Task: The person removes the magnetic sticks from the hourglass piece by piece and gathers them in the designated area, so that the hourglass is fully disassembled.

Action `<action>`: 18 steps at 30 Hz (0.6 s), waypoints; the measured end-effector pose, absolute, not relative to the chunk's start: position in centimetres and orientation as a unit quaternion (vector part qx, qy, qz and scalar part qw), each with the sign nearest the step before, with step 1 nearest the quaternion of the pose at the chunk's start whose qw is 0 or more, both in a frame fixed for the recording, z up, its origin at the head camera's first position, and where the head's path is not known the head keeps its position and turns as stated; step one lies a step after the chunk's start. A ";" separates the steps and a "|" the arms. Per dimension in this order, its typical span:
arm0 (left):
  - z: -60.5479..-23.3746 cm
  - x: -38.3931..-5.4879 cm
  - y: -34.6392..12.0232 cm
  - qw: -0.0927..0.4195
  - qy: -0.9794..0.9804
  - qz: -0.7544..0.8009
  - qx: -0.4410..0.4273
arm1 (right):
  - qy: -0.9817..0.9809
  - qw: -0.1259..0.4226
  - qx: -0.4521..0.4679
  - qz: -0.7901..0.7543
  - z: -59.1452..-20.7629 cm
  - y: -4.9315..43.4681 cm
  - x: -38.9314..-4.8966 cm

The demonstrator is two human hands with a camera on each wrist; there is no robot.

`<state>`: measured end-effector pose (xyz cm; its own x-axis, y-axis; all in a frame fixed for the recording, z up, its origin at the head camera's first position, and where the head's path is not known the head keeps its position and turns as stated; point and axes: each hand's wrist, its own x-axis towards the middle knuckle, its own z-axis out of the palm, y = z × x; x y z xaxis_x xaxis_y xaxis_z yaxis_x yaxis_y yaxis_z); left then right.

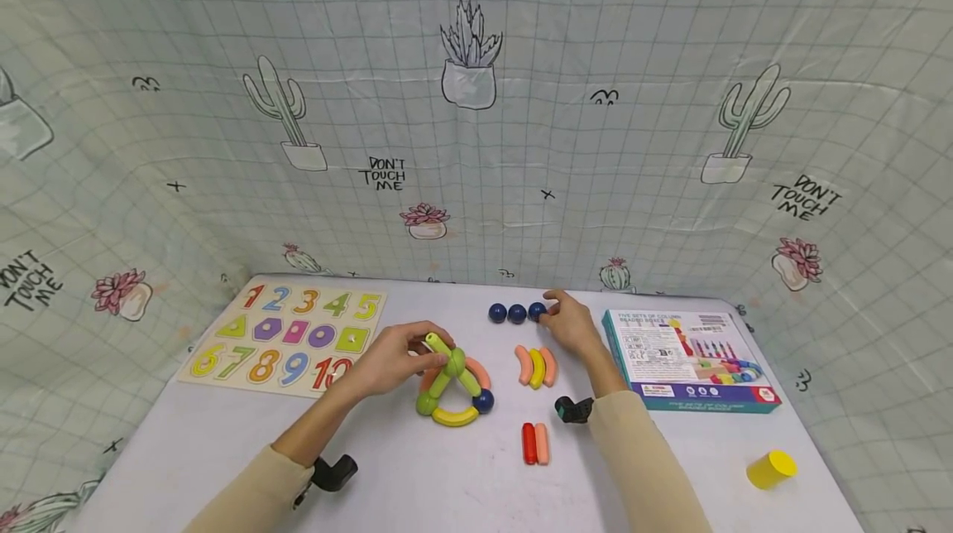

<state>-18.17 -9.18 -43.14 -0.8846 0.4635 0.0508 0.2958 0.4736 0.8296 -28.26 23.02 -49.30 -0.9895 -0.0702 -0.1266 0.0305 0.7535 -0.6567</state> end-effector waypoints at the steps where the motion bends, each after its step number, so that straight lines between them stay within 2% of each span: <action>1: -43.2 -18.2 -9.1 0.093 0.854 0.461 0.223 | 0.933 0.072 -0.012 -0.351 -49.2 23.0 -28.2; 18: -42.9 -18.0 -9.0 0.097 0.862 0.443 0.225 | 0.931 0.067 -0.021 -0.357 -49.1 23.1 -27.6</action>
